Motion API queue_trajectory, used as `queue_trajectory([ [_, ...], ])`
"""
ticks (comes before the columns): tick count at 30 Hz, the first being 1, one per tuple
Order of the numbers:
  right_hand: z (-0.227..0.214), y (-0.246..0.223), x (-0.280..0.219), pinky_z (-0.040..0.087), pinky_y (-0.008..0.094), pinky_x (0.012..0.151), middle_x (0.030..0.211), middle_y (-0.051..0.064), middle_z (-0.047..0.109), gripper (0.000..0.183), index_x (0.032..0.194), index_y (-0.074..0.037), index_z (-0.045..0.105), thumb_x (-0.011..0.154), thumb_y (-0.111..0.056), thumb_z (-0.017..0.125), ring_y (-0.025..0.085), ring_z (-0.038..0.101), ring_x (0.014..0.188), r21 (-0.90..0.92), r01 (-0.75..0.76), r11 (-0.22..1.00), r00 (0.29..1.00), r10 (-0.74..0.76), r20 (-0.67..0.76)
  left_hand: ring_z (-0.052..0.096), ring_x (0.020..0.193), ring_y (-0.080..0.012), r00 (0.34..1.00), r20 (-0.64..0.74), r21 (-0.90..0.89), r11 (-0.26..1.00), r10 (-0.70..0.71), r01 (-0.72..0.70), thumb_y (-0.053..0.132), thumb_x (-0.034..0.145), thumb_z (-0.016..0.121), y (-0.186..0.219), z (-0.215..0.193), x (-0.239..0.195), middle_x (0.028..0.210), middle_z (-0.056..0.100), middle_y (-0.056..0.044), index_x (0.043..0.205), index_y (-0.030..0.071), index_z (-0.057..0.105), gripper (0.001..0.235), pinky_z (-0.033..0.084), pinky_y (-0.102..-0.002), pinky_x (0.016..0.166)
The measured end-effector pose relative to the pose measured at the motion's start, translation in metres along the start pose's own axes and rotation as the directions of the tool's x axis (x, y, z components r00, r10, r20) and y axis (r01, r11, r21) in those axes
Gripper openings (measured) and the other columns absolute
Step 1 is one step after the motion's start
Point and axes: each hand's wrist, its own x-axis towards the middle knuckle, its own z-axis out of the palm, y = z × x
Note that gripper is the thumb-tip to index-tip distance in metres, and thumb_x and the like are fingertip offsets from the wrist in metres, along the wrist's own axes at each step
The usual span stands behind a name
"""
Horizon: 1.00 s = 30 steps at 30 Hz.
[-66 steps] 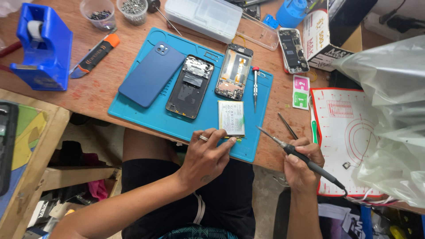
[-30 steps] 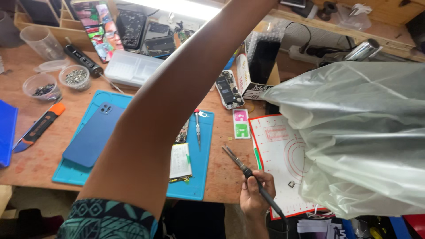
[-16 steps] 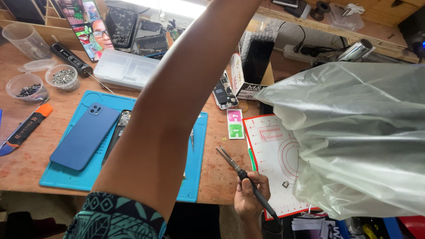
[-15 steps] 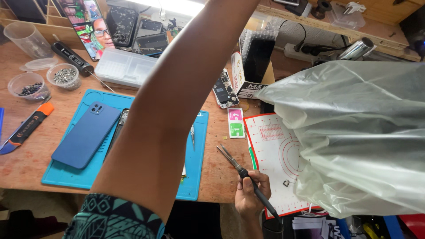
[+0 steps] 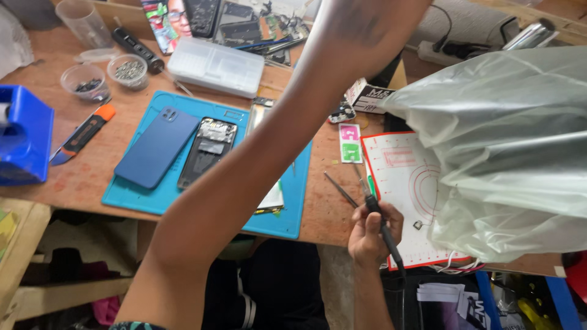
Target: The person uses a soldering iron to attach a wire to a smartphone battery. They apply solder to the connection point and then inspect the battery after completing the soldering.
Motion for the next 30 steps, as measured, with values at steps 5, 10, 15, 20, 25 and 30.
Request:
queue_trajectory([
  [5, 0.019, -0.010, 0.007, 0.061, 0.044, 0.091, 0.116, 0.025, 0.071, 0.052, 0.144, -0.005, 0.051, 0.104, -0.035, 0.065, 0.032, 0.073, 0.100, -0.083, 0.057, 0.995, 0.986, -0.043, 0.160, 0.074, 0.084, -0.0106, 0.970, 0.013, -0.127, 0.961, -0.244, 0.244, 0.055, 0.096, 0.063, 0.024, -0.069, -0.139, 0.091, 0.076, -0.011, 0.105, -0.003, 0.061, 0.059, 0.060, -0.025, 0.075],
  [10, 0.055, -0.035, 0.010, 0.062, 0.044, 0.097, 0.124, 0.024, 0.069, 0.043, 0.146, -0.007, 0.048, 0.111, -0.028, 0.063, 0.032, 0.070, 0.108, -0.202, 0.180, 0.963, 0.928, -0.098, 0.360, 0.072, 0.085, -0.0165, 0.879, -0.007, -0.541, 0.741, -0.477, 0.398, 0.041, 0.094, 0.074, 0.017, -0.075, -0.216, 0.094, 0.070, -0.011, 0.109, -0.002, 0.055, 0.050, 0.063, -0.033, 0.080],
  [15, 0.087, -0.045, 0.005, 0.060, 0.035, 0.082, 0.109, 0.019, 0.068, 0.038, 0.132, -0.004, 0.054, 0.100, -0.006, 0.074, 0.024, 0.069, 0.092, -0.297, 0.057, 0.953, 0.959, 0.031, 0.282, 0.073, 0.089, -0.0199, 0.843, -0.023, -0.623, 0.667, -0.538, 0.409, 0.031, 0.095, 0.075, 0.006, -0.076, -0.268, 0.099, 0.068, -0.016, 0.110, -0.002, 0.054, 0.041, 0.062, -0.035, 0.085],
  [20, 0.095, -0.045, -0.008, 0.061, 0.032, 0.082, 0.100, 0.016, 0.071, 0.032, 0.122, -0.005, 0.058, 0.097, -0.001, 0.077, 0.020, 0.071, 0.088, -0.329, 0.017, 0.944, 0.971, 0.063, 0.233, 0.069, 0.107, -0.0242, 0.875, -0.008, -0.643, 0.673, -0.485, 0.367, 0.009, 0.090, 0.075, 0.007, -0.092, -0.294, 0.124, 0.060, -0.021, 0.107, 0.001, 0.043, 0.037, 0.060, -0.039, 0.094],
  [25, 0.098, -0.043, -0.014, 0.060, 0.031, 0.082, 0.099, 0.016, 0.071, 0.033, 0.125, -0.006, 0.056, 0.098, 0.000, 0.076, 0.019, 0.071, 0.084, -0.388, 0.066, 0.919, 0.974, 0.025, 0.226, 0.071, 0.097, -0.0185, 0.839, 0.110, -0.631, 0.615, -0.533, 0.473, 0.010, 0.090, 0.068, 0.008, -0.103, -0.303, 0.116, 0.064, -0.018, 0.125, 0.007, 0.047, 0.040, 0.061, -0.033, 0.084],
  [30, 0.105, -0.039, -0.013, 0.063, 0.032, 0.083, 0.101, 0.016, 0.071, 0.032, 0.123, -0.005, 0.055, 0.098, 0.000, 0.074, 0.020, 0.073, 0.092, -0.447, 0.152, 0.882, 0.961, -0.026, 0.276, 0.060, 0.076, -0.0082, 0.807, 0.160, -0.417, 0.702, -0.569, 0.577, 0.013, 0.089, 0.071, 0.013, -0.107, -0.309, 0.095, 0.061, -0.008, 0.118, 0.002, 0.064, 0.032, 0.052, -0.021, 0.065],
])
